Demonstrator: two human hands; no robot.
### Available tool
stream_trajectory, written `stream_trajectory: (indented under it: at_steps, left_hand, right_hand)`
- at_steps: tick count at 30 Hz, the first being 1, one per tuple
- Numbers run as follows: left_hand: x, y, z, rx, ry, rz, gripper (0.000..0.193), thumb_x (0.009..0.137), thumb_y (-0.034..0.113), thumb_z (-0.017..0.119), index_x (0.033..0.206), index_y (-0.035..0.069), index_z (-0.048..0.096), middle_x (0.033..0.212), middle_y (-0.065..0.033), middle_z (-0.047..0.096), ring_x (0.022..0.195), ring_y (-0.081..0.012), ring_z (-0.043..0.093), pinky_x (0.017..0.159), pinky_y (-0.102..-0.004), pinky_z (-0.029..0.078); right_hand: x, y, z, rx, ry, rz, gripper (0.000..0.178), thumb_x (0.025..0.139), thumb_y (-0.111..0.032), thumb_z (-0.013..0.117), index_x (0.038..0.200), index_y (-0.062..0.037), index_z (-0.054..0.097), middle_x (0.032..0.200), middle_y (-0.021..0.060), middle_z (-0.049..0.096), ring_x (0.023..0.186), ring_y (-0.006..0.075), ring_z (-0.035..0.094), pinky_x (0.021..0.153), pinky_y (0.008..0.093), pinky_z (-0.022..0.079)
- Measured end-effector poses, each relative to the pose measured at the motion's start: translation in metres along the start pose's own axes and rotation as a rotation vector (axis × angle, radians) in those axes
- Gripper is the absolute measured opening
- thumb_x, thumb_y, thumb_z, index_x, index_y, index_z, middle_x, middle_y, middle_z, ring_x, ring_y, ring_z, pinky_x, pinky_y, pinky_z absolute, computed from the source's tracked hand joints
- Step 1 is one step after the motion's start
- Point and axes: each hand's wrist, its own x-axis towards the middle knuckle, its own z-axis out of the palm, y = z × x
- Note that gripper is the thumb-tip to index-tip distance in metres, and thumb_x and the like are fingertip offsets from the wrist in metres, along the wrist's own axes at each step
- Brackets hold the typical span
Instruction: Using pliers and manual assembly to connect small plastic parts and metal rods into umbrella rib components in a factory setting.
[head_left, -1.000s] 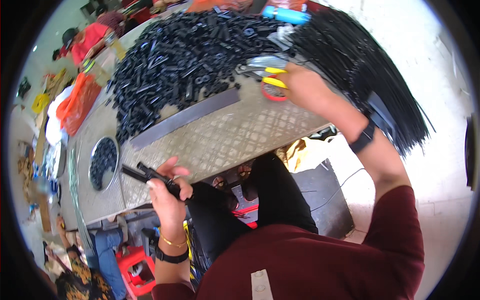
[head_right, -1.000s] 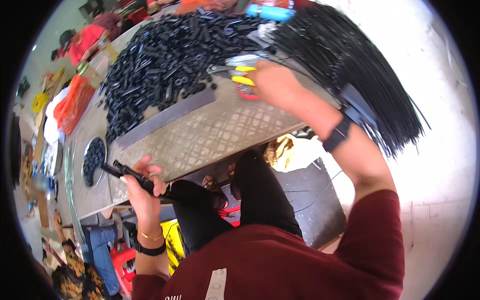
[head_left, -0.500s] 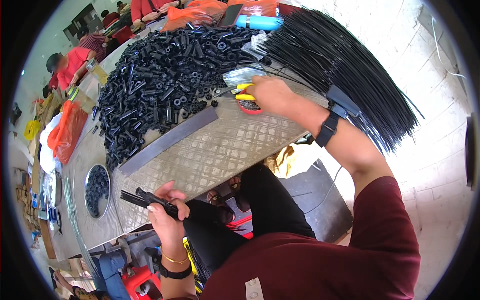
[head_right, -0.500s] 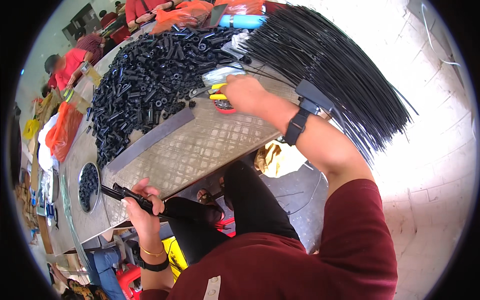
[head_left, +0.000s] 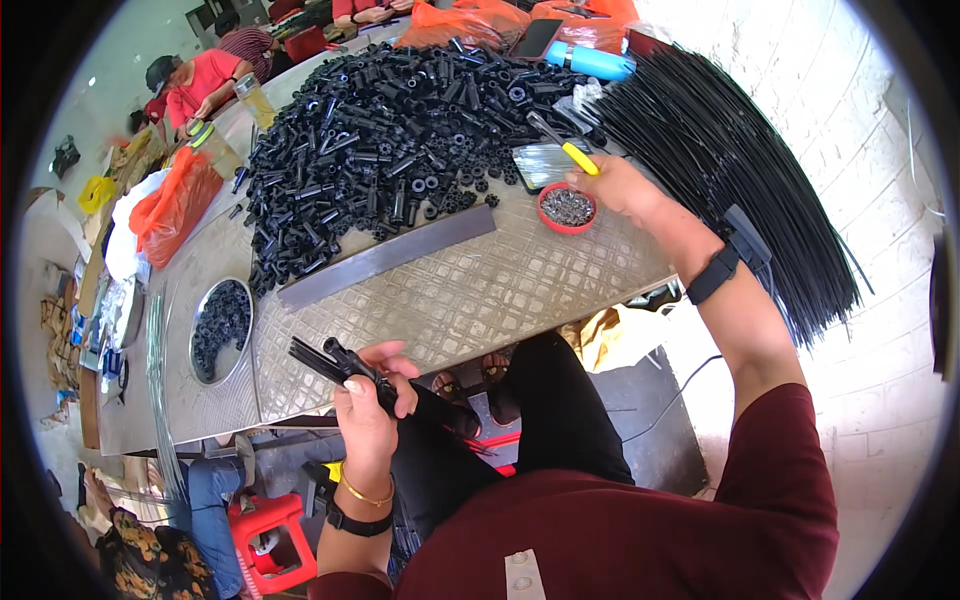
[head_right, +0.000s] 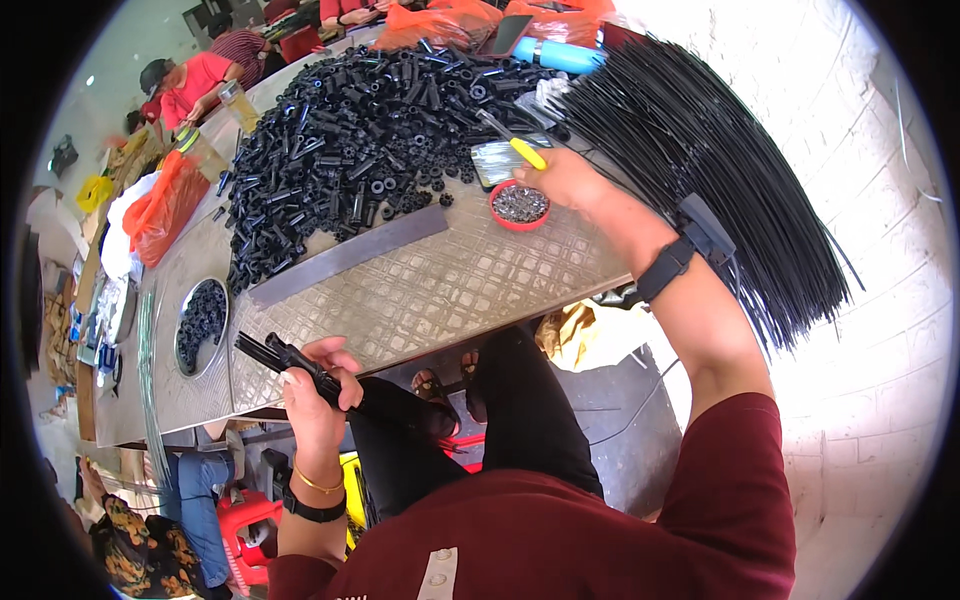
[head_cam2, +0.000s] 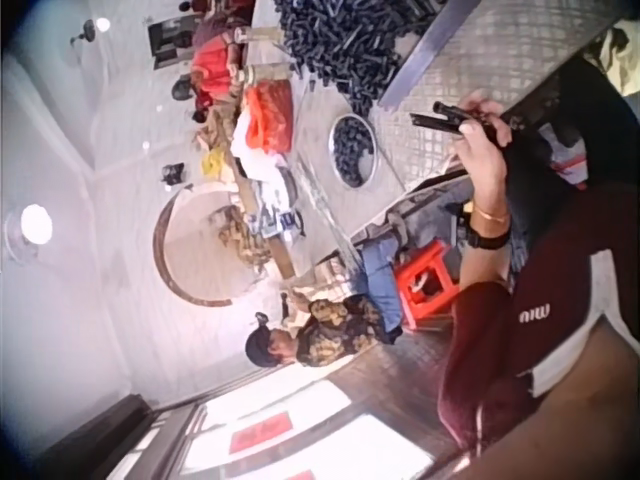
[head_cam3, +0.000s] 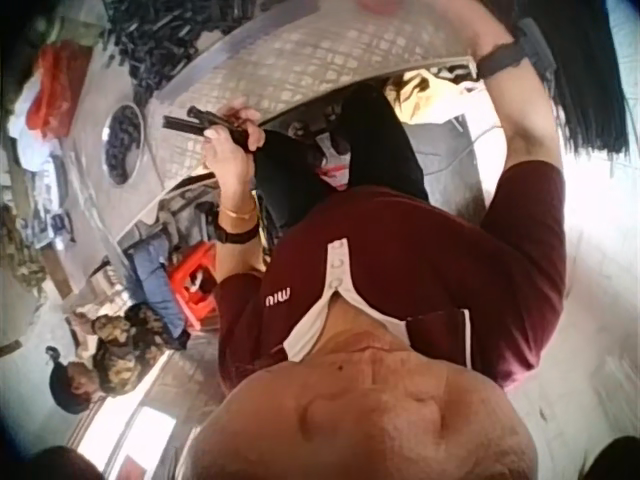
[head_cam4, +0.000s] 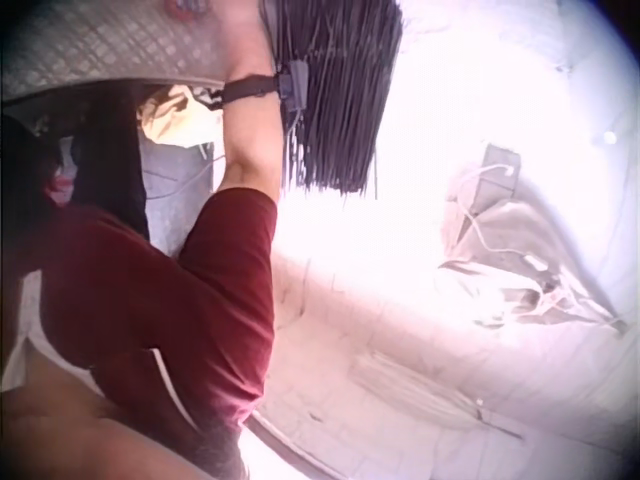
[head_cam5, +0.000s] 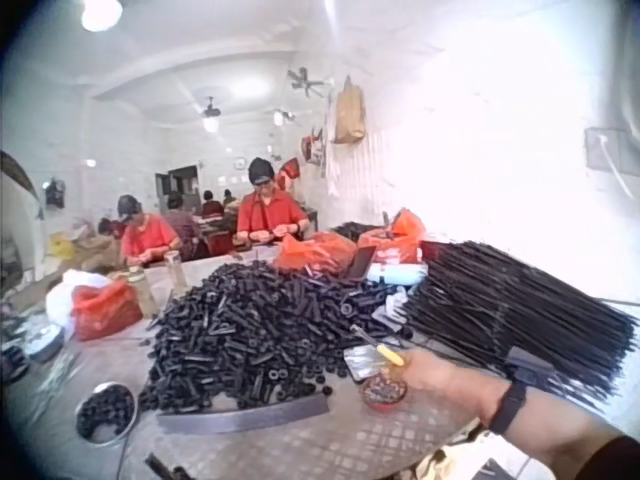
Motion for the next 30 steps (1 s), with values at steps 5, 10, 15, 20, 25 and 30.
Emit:
stream_trajectory:
  at_steps: [5, 10, 15, 20, 25, 30]
  left_hand:
    - [-0.002, -0.001, -0.001, 0.021, -0.04, 0.027, 0.076, 0.081, 0.065, 0.048, 0.111, -0.005, 0.051, 0.082, -0.011, 0.057, 0.047, -0.0104, 0.043, 0.045, -0.0263, 0.037]
    - [0.0, 0.001, 0.009, -0.015, -0.056, 0.014, 0.082, 0.082, 0.066, 0.044, 0.12, -0.006, 0.047, 0.085, -0.0087, 0.059, 0.055, -0.0083, 0.046, 0.05, -0.0225, 0.038]
    - [-0.002, -0.001, 0.016, 0.035, -0.163, 0.103, 0.085, 0.085, 0.064, 0.041, 0.131, -0.007, 0.035, 0.084, -0.008, 0.06, 0.057, -0.0074, 0.045, 0.054, -0.0208, 0.037]
    - [-0.013, 0.009, 0.009, 0.095, -0.118, 0.098, 0.087, 0.085, 0.063, 0.042, 0.131, -0.01, 0.033, 0.079, -0.0056, 0.058, 0.058, -0.0073, 0.047, 0.053, -0.0196, 0.037]
    - [-0.021, 0.017, 0.014, 0.177, -0.018, 0.084, 0.094, 0.08, 0.071, 0.039, 0.132, -0.007, 0.034, 0.072, -0.0063, 0.058, 0.056, -0.0079, 0.047, 0.052, -0.0201, 0.036]
    - [-0.022, 0.015, 0.014, 0.179, -0.021, 0.09, 0.091, 0.082, 0.069, 0.039, 0.131, -0.008, 0.037, 0.07, -0.0037, 0.056, 0.057, -0.0069, 0.047, 0.051, -0.0189, 0.037]
  right_hand:
    - [-0.02, -0.025, 0.001, 0.087, -0.03, 0.054, 0.031, 0.086, -0.029, 0.062, 0.099, -0.0016, 0.06, 0.077, -0.0001, 0.056, 0.07, 0.0105, 0.048, 0.067, 0.0251, 0.04]
    - [-0.056, -0.046, 0.036, 0.486, -0.203, -0.007, 0.022, 0.087, -0.027, 0.061, 0.083, -0.0059, 0.057, 0.069, -0.0025, 0.048, 0.062, 0.0062, 0.045, 0.054, 0.0224, 0.037]
    - [-0.143, -0.088, 0.125, 0.743, -0.384, -0.015, 0.02, 0.088, -0.024, 0.058, 0.084, -0.0047, 0.057, 0.069, -0.002, 0.049, 0.062, 0.0081, 0.049, 0.058, 0.0239, 0.041]
    - [-0.159, -0.099, 0.17, 1.094, -0.621, -0.019, 0.021, 0.091, -0.023, 0.055, 0.085, -0.0023, 0.056, 0.07, 0.0006, 0.05, 0.064, 0.0133, 0.056, 0.063, 0.0267, 0.046]
    - [-0.166, -0.102, 0.181, 1.03, -0.61, -0.012, 0.024, 0.091, -0.024, 0.054, 0.079, -0.0039, 0.053, 0.07, 0.0023, 0.053, 0.063, 0.0148, 0.058, 0.062, 0.0275, 0.046]
    - [-0.169, -0.103, 0.178, 1.013, -0.599, 0.003, 0.024, 0.091, -0.025, 0.054, 0.079, -0.0044, 0.054, 0.069, 0.0024, 0.054, 0.063, 0.0137, 0.058, 0.061, 0.0271, 0.045]
